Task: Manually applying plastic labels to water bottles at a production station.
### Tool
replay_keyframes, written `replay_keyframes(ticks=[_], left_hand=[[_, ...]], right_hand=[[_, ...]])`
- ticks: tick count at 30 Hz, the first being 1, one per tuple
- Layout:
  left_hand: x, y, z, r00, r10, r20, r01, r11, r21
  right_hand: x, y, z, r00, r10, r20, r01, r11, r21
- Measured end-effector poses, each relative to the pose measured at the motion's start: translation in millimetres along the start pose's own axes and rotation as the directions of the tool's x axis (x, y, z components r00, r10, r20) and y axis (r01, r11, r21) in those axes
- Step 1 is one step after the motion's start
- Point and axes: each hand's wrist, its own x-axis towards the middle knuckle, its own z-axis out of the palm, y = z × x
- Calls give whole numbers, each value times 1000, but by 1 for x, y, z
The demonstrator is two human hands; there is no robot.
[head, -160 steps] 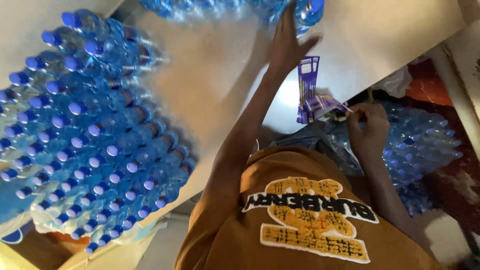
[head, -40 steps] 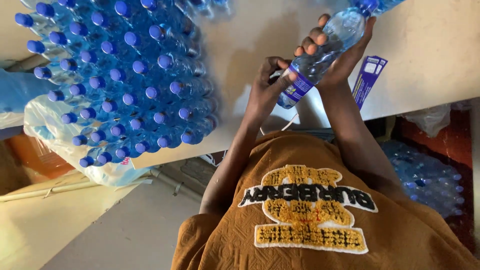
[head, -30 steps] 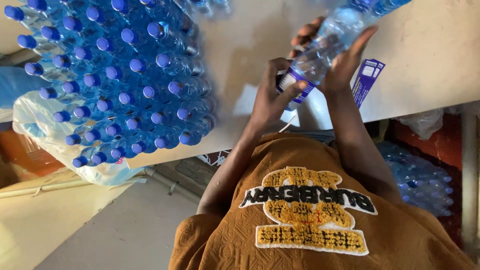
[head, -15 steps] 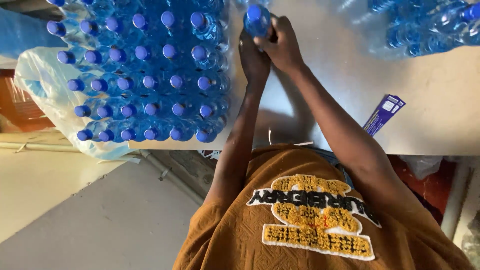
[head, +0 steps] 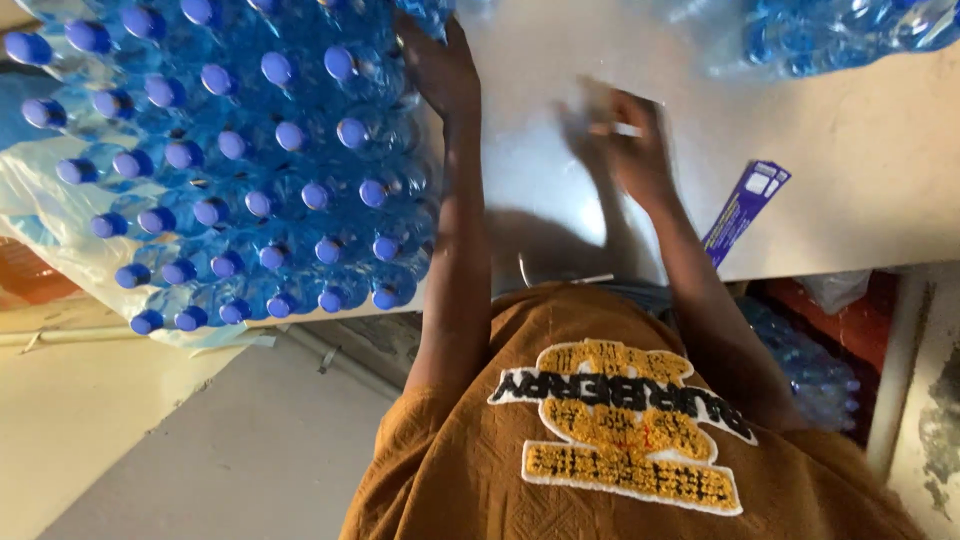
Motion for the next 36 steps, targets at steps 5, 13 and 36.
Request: replay_keyframes(ticks=[5,13,36], left_hand=[[0,-18,11,996,-63,68,59,997,57],[-53,20,-77,982,170,79,-154,973,-172],[-175,178,-141,443,407,799,125,854,-504]], right_hand=[[-174,88,-129,830,28,-557,-416,696,-585],[-251,152,-138,641,236,-730,-685,604,-406],[-252,135,-147,412,224,-883,-334,939,82]])
